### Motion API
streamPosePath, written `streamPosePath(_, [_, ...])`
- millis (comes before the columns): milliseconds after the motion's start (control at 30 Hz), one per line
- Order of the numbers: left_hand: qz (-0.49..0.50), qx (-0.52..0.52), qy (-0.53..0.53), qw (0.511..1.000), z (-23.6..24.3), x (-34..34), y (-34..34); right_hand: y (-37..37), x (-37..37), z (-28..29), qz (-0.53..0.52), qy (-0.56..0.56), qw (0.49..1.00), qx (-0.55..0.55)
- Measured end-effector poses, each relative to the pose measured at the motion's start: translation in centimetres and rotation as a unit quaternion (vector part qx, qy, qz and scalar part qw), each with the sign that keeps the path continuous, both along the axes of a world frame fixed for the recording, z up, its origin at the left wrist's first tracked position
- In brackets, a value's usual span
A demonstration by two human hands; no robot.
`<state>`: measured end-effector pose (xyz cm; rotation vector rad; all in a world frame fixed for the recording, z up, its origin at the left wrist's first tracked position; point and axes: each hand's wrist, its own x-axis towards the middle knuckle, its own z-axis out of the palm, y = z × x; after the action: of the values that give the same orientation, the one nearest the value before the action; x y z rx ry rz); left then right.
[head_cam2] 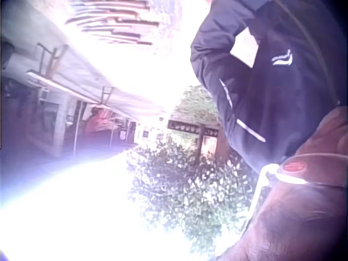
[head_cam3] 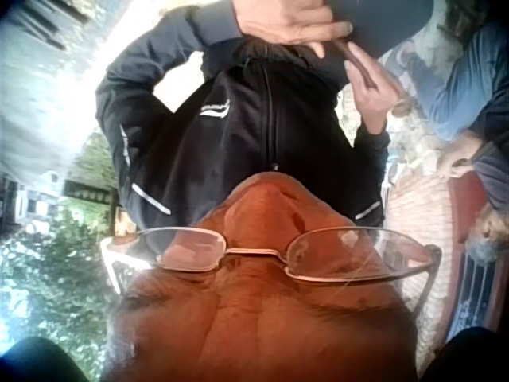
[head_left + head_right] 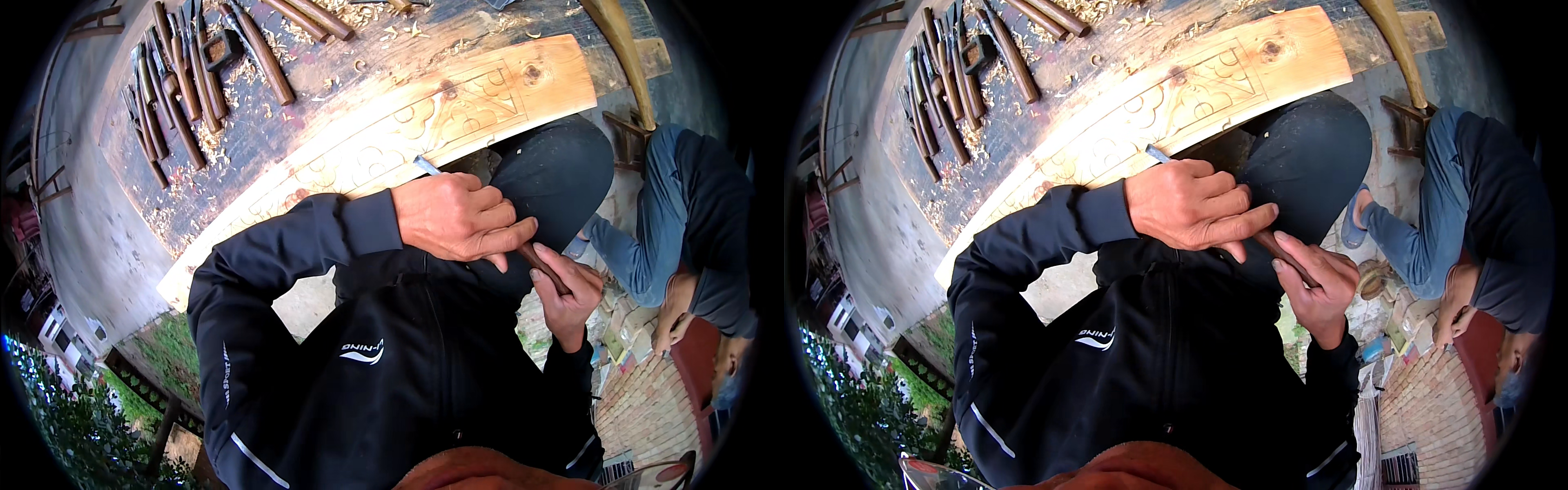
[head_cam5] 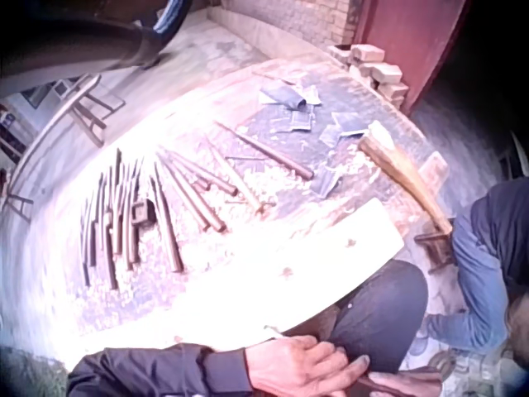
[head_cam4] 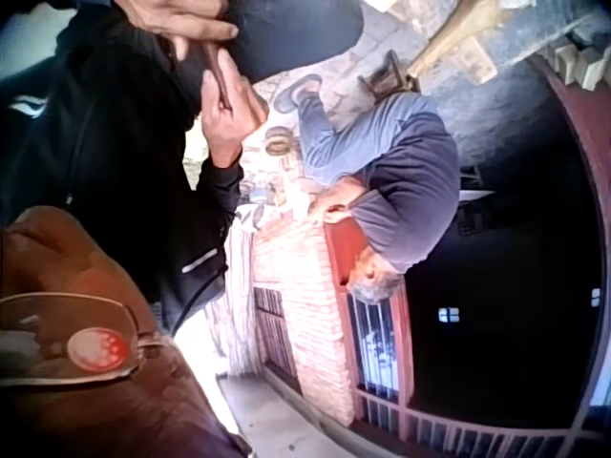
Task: The person carves a decorative pattern into a wooden plank using a chisel and a mallet. They repeatedly position the chisel on the wood and strike it with the mallet to remove material and refine the design.
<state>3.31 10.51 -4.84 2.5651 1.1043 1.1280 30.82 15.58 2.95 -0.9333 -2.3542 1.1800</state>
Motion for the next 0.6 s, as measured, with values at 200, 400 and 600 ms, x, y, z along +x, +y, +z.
streamPosePath(200, [-0.014,-0.02,-0.072,0.997,-0.7,0.1,0.3,-0.3,-0.8,0.5,0.004,-0.009,1.0,0.01])
streamPosePath(400, [-0.019,-0.051,-0.089,0.994,-0.7,0.0,0.4,-0.7,-1.1,1.0,-0.003,-0.024,1.0,-0.001])
streamPosePath(600, [-0.019,-0.058,-0.095,0.994,-0.7,0.0,0.3,-0.7,-1.1,1.2,0.006,-0.035,0.999,0.02])
